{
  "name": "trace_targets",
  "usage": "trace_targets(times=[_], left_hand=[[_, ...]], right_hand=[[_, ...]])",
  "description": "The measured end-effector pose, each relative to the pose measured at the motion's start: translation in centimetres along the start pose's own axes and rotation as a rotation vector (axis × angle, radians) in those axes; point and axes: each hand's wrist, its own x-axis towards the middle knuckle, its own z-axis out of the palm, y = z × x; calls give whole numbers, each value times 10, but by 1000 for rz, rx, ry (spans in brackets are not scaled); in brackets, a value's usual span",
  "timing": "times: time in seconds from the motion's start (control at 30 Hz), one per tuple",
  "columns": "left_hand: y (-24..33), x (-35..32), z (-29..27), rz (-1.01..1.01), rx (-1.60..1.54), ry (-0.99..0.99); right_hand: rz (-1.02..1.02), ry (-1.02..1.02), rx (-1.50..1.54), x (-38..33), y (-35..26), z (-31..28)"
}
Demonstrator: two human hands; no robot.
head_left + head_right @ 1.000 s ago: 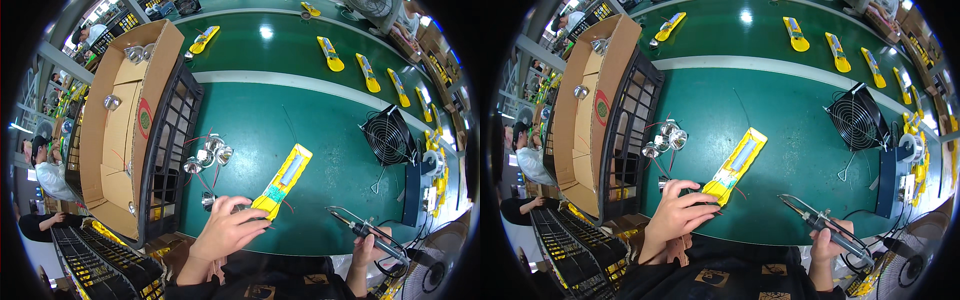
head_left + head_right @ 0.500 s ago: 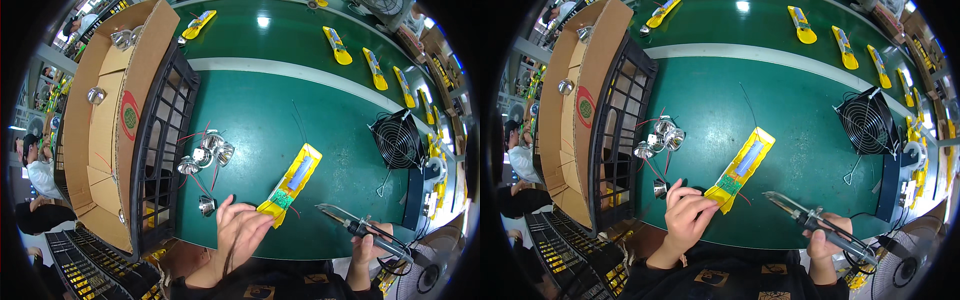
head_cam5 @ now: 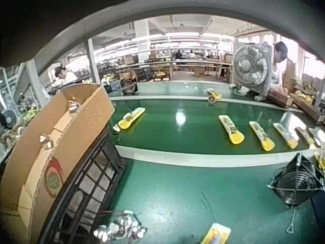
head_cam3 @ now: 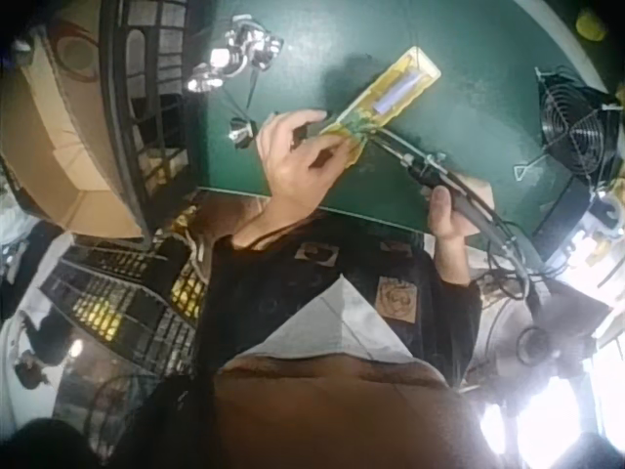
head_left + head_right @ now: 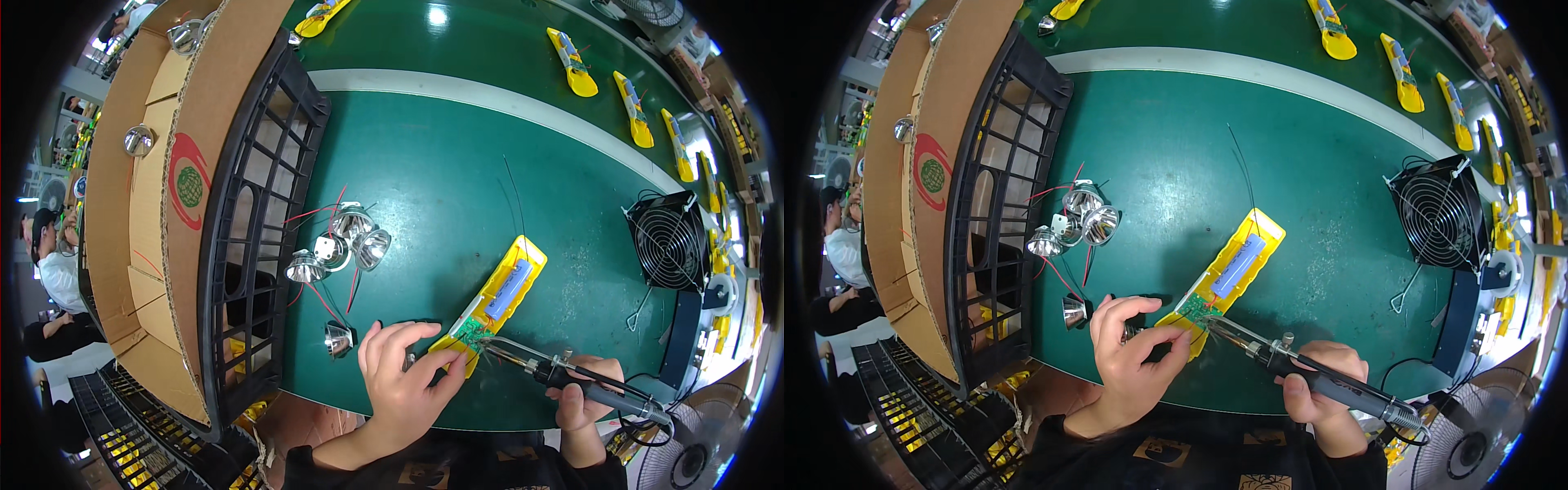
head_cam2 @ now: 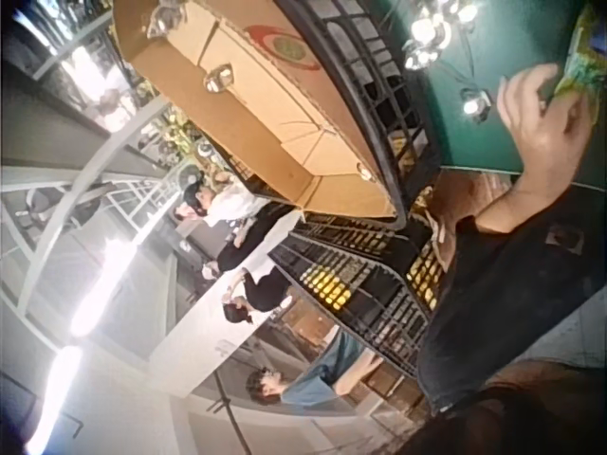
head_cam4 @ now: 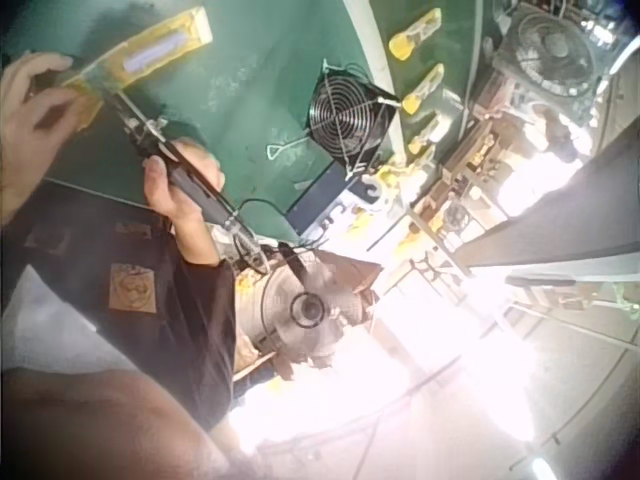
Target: The person assembles flashlights by taking reflectors from a box, soldering wires to the circuit board inside each casing with a soldering iron, and placing the assembled units onto a conveyor belt.
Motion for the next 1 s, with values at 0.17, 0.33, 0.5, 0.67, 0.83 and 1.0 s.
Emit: trace_targets(times=[0.17, 0.33, 0.5, 0.67, 0.83, 1.0], left_hand=[[-1, -1, -1, -10, -14, -9], [-1, 0, 0, -9, -27, 17], [-1, -1, 1, -11, -26, 22], [-3, -2, 2, -15, -34, 12], [-5, -4, 2, -24, -59, -8], [-4, -3, 1, -28, -60, -12]], right_hand=[[-6, -35, -7, 2, 0, 0], [-61, 0, -10, 5, -1, 4], [-38, 32, -14, 3, -2, 6], [-66, -19, -10, 4, -2, 1], [-56, 89, -4, 3, -3, 7], [-54, -13, -62, 9, -8, 4]])
